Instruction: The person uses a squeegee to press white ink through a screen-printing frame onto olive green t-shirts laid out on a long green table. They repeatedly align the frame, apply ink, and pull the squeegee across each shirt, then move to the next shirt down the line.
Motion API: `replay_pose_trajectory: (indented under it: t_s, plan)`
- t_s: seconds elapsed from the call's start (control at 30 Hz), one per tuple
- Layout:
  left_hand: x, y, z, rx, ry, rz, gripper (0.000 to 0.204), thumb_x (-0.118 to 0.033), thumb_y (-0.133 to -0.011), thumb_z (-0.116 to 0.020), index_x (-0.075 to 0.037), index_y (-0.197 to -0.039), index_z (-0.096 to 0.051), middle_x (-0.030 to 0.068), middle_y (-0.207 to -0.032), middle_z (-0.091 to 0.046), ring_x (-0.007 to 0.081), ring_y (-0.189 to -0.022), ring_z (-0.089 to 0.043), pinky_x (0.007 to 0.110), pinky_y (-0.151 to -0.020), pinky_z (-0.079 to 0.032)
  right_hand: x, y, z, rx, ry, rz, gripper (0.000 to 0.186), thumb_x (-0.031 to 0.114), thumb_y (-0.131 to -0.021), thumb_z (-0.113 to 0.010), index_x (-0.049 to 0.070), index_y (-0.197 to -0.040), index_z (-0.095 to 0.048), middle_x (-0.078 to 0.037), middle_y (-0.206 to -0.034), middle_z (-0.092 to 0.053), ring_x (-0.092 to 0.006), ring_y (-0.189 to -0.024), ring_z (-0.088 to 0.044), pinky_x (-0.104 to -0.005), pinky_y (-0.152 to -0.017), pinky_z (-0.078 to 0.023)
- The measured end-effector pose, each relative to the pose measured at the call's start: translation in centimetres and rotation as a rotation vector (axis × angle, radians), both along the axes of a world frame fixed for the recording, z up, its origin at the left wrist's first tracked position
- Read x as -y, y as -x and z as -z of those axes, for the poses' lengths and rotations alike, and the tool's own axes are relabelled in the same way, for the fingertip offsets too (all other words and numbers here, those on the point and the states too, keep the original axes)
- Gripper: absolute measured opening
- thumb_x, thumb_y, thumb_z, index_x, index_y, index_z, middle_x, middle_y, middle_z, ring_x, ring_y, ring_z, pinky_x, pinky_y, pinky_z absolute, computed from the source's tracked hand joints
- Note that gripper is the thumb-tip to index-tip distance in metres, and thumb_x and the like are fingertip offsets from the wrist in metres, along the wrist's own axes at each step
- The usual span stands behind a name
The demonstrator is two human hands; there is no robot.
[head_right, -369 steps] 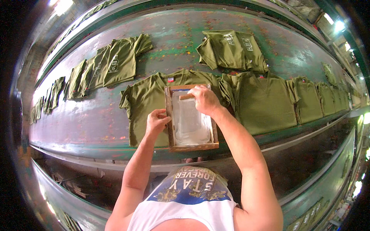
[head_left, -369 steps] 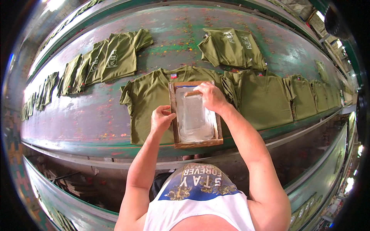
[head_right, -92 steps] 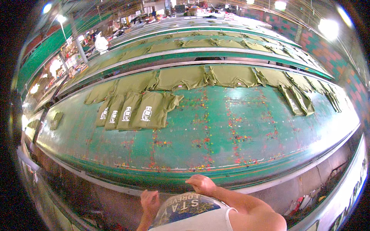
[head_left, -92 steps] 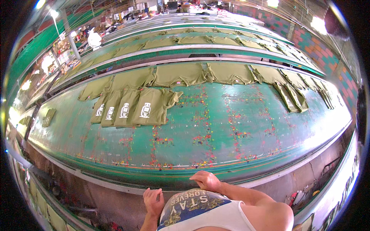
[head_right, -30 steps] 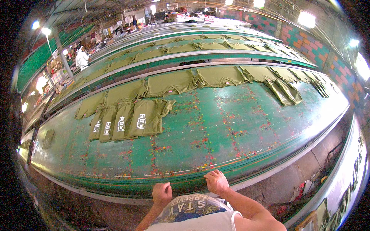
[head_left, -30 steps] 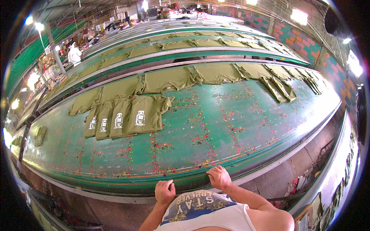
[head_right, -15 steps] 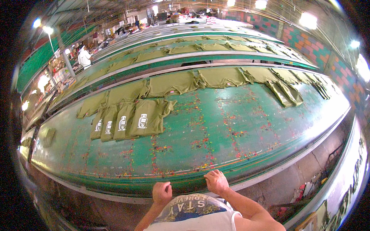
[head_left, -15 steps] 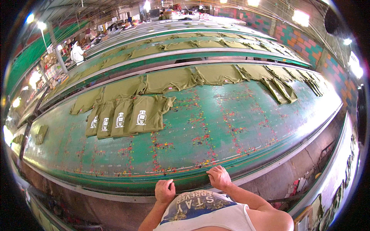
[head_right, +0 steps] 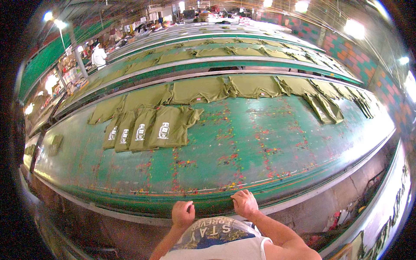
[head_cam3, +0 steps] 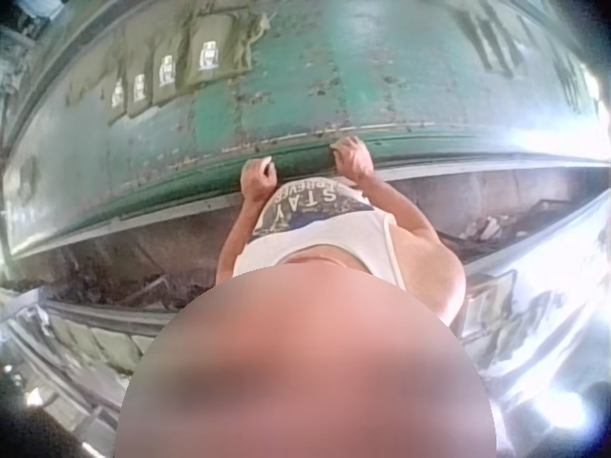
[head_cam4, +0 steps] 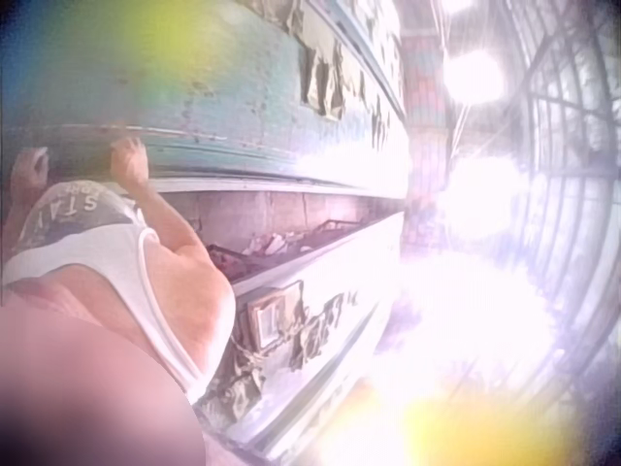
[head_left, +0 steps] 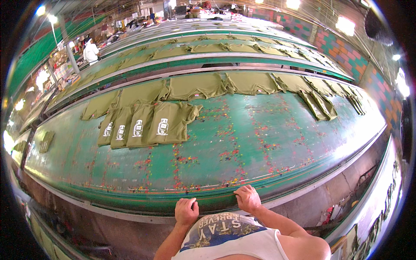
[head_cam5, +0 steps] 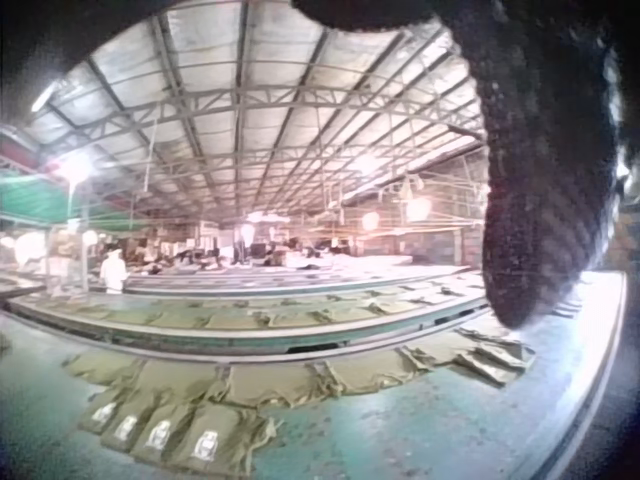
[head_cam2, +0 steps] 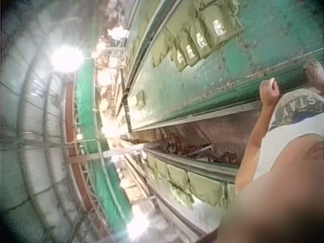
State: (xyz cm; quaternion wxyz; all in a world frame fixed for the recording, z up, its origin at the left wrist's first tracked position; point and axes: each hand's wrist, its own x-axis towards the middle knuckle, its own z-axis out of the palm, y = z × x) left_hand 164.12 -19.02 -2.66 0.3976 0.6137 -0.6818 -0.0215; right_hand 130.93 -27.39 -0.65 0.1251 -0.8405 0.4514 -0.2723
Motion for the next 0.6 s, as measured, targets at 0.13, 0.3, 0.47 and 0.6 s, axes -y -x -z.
replay_pose_trajectory:
  t_s: [0.13, 0.3, 0.47, 0.6]
  plan:
    - [-0.1, 0.0, 0.2, -0.017, -0.024, -0.02, 0.021, -0.016, -0.089, -0.082, -0.008, -0.108, -0.079, 0.0121, -0.094, -0.076, 0.0371, -0.092, -0.072, 0.051, -0.086, -0.057, 0.2, 0.1, 0.1, 0.003, 0.004, -0.028, 0.02, 0.009, -0.091, -0.076, 0.011, -0.11, -0.081, -0.01, -0.112, -0.076, -0.0369, -0.112, -0.069, -0.0513, -0.1, -0.056]
    - [-0.4, 0.3, 0.5, -0.062, 0.035, -0.067, 0.027, -0.018, -0.086, -0.084, -0.008, -0.11, -0.079, 0.0103, -0.094, -0.076, 0.0369, -0.092, -0.072, 0.051, -0.086, -0.058, 0.8, 0.7, 0.6, 0.097, -0.021, -0.096, 0.021, 0.002, -0.088, -0.076, 0.008, -0.107, -0.081, -0.014, -0.106, -0.078, -0.0391, -0.104, -0.072, -0.0525, -0.097, -0.057]
    - [-0.7, 0.4, -0.2, -0.089, 0.092, -0.099, 0.031, -0.015, -0.083, -0.086, -0.007, -0.111, -0.077, 0.0106, -0.099, -0.078, 0.0381, -0.095, -0.073, 0.051, -0.089, -0.059, 2.0, 0.4, 0.9, 0.234, -0.045, -0.143, 0.024, -0.003, -0.087, -0.08, 0.008, -0.108, -0.082, -0.014, -0.105, -0.079, -0.0374, -0.104, -0.074, -0.0501, -0.098, -0.058]
    - [-1.6, 0.9, -0.5, -0.121, 0.146, -0.265, 0.024, -0.009, -0.087, -0.083, -0.006, -0.11, -0.077, 0.0144, -0.103, -0.078, 0.0397, -0.095, -0.072, 0.051, -0.088, -0.059, 2.8, 0.6, 0.3, 0.329, -0.132, -0.3, 0.021, 0.001, -0.092, -0.078, 0.007, -0.111, -0.081, -0.018, -0.109, -0.079, -0.0412, -0.107, -0.074, -0.0525, -0.099, -0.06]
